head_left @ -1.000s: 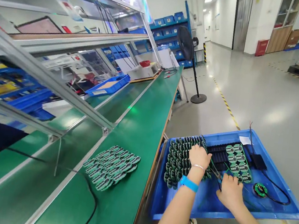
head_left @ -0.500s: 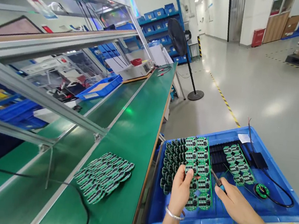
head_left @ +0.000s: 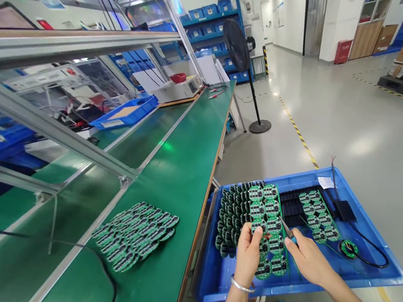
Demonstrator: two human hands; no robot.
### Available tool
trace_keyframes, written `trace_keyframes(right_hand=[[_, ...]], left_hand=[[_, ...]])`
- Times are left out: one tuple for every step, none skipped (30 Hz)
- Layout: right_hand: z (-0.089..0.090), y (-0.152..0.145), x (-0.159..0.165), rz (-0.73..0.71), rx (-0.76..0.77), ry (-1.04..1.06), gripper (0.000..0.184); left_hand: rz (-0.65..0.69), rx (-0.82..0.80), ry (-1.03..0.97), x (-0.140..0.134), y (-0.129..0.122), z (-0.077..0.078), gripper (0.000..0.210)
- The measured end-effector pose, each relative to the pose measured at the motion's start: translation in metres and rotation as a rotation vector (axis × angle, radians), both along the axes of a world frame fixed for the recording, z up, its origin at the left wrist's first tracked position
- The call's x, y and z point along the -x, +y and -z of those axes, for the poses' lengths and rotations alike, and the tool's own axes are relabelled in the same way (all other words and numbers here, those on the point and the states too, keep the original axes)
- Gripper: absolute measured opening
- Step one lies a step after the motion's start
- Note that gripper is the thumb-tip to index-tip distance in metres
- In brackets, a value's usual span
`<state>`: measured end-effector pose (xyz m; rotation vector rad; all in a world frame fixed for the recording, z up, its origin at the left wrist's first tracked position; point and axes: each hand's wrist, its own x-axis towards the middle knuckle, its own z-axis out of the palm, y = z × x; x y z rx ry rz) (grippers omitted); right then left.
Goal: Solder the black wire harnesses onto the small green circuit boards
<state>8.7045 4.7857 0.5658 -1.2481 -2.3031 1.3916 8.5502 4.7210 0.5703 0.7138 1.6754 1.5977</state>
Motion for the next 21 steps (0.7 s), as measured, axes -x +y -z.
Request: trace_keyframes(right_hand=[[0.0, 0.001, 0.0, -0.004, -0.002, 0.007, 0.034], [-0.001, 0.001, -0.001, -0.02, -0.002, 0.021, 0.036], [-0.001, 0.001, -0.001, -0.047, 0.0, 0.041, 0.039], [-0.002, 0.001, -0.003, -0.08, 0.003, 0.062, 0.042], [-0.002, 0.001, -0.004, -0.111, 0.004, 0.075, 0.045], [-0.003, 0.002, -0.007, -0.138, 0.003, 0.077, 0.048], [-0.002, 0.003, -0.009, -0.156, -0.002, 0.062, 0.05], [-0.001, 0.006, -0.012, -0.163, -0.015, 0.029, 0.05], [0.001, 0.01, -0.015, -0.157, -0.038, -0.021, 0.047], [0.004, 0.015, -0.018, -0.14, -0.074, -0.087, 0.043], [0.008, 0.02, -0.02, -0.112, -0.119, -0.165, 0.037], [0.013, 0.025, -0.022, -0.079, -0.169, -0.246, 0.034], [0.018, 0.03, -0.023, -0.046, -0.219, -0.321, 0.034], [0.022, 0.034, -0.024, -0.023, -0.262, -0.383, 0.038], [0.027, 0.038, -0.024, -0.014, -0.296, -0.424, 0.043], [0.03, 0.04, -0.024, -0.019, -0.321, -0.445, 0.047], [0.033, 0.041, -0.024, -0.032, -0.338, -0.452, 0.049], [0.035, 0.042, -0.024, -0.043, -0.348, -0.454, 0.047], [0.036, 0.042, -0.025, -0.047, -0.35, -0.459, 0.044], [0.036, 0.043, -0.027, -0.04, -0.35, -0.468, 0.04], [0.036, 0.044, -0.028, -0.022, -0.351, -0.484, 0.036]], left_hand=[[0.004, 0.005, -0.03, -0.001, 0.002, 0.001, 0.03], [0.007, 0.013, -0.066, -0.002, 0.003, 0.003, 0.033], [0.008, 0.022, -0.104, -0.004, 0.004, 0.005, 0.036], [0.003, 0.032, -0.139, -0.005, 0.005, 0.007, 0.039], [-0.01, 0.039, -0.165, -0.007, 0.004, 0.01, 0.042], [-0.036, 0.039, -0.192, -0.007, 0.003, 0.011, 0.045], [-0.068, 0.033, -0.226, -0.007, 0.0, 0.012, 0.047], [-0.1, 0.025, -0.265, -0.004, -0.003, 0.011, 0.048], [-0.129, 0.018, -0.295, 0.0, -0.008, 0.008, 0.047], [-0.154, 0.012, -0.304, 0.007, -0.012, 0.004, 0.045], [-0.168, 0.008, -0.285, 0.015, -0.017, -0.002, 0.042], [-0.166, 0.007, -0.236, 0.026, -0.02, -0.009, 0.039], [-0.148, 0.013, -0.154, 0.037, -0.023, -0.016, 0.036], [-0.126, 0.023, -0.062, 0.049, -0.024, -0.021, 0.034], [-0.106, 0.035, 0.023, 0.06, -0.024, -0.026, 0.033], [-0.09, 0.048, 0.093, 0.071, -0.023, -0.028, 0.032], [-0.084, 0.059, 0.145, 0.08, -0.02, -0.029, 0.032], [-0.087, 0.067, 0.179, 0.087, -0.017, -0.029, 0.032], [-0.09, 0.071, 0.194, 0.093, -0.014, -0.028, 0.032], [-0.088, 0.07, 0.197, 0.096, -0.012, -0.027, 0.033], [-0.078, 0.066, 0.194, 0.098, -0.011, -0.026, 0.033]])
